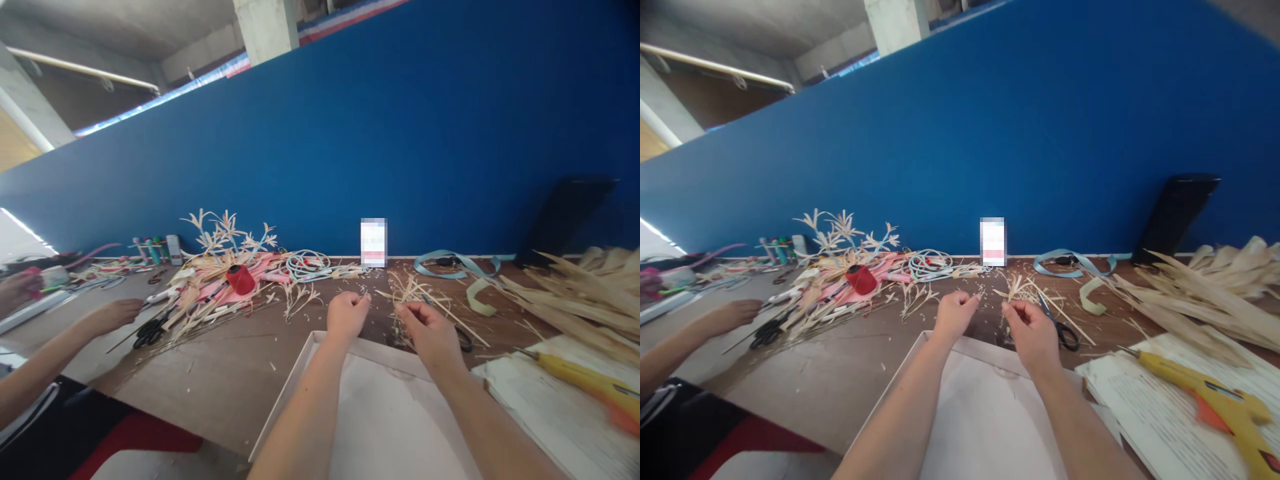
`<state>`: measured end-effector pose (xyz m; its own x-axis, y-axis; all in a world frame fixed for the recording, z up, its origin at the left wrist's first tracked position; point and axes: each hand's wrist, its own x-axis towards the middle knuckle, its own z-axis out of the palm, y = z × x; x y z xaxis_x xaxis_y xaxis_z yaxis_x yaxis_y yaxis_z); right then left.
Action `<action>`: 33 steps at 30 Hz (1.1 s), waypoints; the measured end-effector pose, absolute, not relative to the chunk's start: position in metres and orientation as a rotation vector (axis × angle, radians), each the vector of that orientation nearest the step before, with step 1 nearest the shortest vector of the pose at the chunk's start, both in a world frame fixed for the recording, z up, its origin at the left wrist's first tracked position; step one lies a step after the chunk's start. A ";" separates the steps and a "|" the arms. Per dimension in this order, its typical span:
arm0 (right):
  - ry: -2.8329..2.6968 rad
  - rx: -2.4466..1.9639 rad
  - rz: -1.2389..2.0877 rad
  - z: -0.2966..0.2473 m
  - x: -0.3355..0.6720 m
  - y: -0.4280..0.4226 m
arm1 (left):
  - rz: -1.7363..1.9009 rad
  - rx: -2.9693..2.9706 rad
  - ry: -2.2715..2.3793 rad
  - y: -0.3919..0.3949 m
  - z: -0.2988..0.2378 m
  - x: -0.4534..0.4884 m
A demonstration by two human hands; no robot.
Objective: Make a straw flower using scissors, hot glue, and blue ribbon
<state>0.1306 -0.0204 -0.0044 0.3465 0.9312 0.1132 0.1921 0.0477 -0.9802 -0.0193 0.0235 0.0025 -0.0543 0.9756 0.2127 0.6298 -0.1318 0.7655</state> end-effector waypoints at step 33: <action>-1.171 -1.392 0.766 -0.003 0.126 -0.022 | 1.022 1.435 1.806 0.085 0.021 -0.020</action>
